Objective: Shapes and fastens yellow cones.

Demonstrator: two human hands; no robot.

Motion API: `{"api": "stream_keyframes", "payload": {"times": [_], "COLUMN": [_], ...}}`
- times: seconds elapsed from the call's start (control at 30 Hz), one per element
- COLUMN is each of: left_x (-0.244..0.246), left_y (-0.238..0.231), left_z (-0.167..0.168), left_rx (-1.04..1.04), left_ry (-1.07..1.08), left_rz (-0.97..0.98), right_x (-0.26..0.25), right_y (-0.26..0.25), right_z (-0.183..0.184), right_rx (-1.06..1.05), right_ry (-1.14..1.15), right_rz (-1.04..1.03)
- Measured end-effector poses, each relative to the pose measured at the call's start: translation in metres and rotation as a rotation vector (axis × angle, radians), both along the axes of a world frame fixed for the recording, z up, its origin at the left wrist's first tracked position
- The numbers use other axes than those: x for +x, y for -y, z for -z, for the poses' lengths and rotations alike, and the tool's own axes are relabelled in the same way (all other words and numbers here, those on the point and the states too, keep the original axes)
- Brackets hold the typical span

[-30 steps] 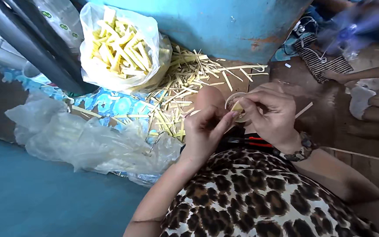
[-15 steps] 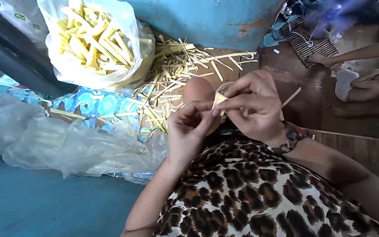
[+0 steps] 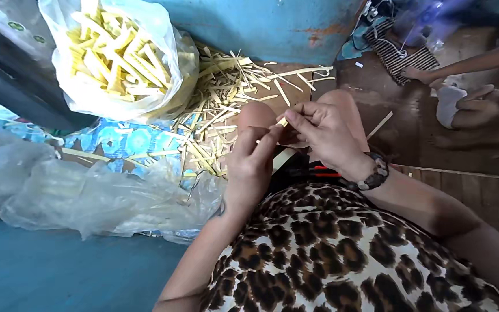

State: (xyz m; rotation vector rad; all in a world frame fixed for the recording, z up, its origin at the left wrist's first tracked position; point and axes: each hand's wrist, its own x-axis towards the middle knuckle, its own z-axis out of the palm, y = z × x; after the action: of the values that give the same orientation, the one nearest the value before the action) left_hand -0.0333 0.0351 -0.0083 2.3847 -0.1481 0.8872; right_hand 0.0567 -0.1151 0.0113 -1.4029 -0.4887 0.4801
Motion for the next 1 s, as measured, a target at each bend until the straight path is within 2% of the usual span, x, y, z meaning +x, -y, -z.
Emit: {"api": "stream_keyframes", "payload": {"times": [0.07, 0.13, 0.2, 0.23, 0.33, 0.37, 0.43, 0.5, 0.57, 0.67, 0.73, 0.8, 0.83, 0.93, 1.0], "left_x": [0.002, 0.003, 0.005, 0.007, 0.002, -0.001, -0.007, -0.010, -0.010, -0.010, -0.010, -0.008, -0.007, -0.005, -0.007], "left_y": [-0.001, 0.000, 0.000, -0.001, 0.003, 0.004, 0.001, -0.001, -0.003, 0.000, 0.002, 0.002, 0.002, 0.003, 0.007], "left_z": [0.004, 0.003, 0.003, -0.001, -0.021, -0.028, -0.040, -0.046, -0.046, -0.042, -0.039, -0.035, -0.033, -0.025, -0.028], "left_rx": [0.007, -0.194, -0.571, -0.733, -0.960, -1.009, -1.073, -1.067, -0.993, -0.843, -0.784, -0.748, -0.716, -0.674, -0.742], "left_ry": [-0.063, -0.141, -0.182, -0.206, -0.279, -0.287, -0.307, -0.321, -0.297, -0.240, -0.192, -0.132, -0.104, -0.053, -0.075], "left_rz": [0.033, 0.075, 0.082, 0.084, 0.145, 0.209, 0.370, 0.430, 0.392, 0.345, 0.341, 0.310, 0.273, 0.138, 0.161], "right_x": [0.008, 0.009, 0.004, 0.002, 0.006, 0.009, 0.012, 0.012, 0.011, 0.012, 0.010, 0.006, 0.004, -0.001, 0.002], "right_y": [-0.001, 0.002, 0.005, 0.006, 0.008, 0.010, 0.009, 0.008, 0.008, 0.010, 0.011, 0.011, 0.011, 0.013, 0.016], "right_z": [0.002, -0.001, -0.003, -0.002, 0.007, 0.008, 0.009, 0.003, -0.001, -0.012, -0.020, -0.026, -0.026, -0.012, -0.001], "right_rx": [0.021, 0.057, 0.021, -0.005, 0.003, 0.021, 0.069, 0.108, 0.123, 0.149, 0.094, 0.029, 0.005, 0.008, 0.024], "right_ry": [0.009, 0.123, 0.415, 0.635, 1.240, 1.321, 1.317, 1.246, 1.164, 0.901, 0.706, 0.655, 0.737, 1.233, 1.448], "right_rz": [0.053, 0.102, 0.138, 0.162, 0.129, 0.088, 0.075, 0.090, 0.071, 0.030, 0.028, 0.046, 0.078, 0.200, 0.192]}}
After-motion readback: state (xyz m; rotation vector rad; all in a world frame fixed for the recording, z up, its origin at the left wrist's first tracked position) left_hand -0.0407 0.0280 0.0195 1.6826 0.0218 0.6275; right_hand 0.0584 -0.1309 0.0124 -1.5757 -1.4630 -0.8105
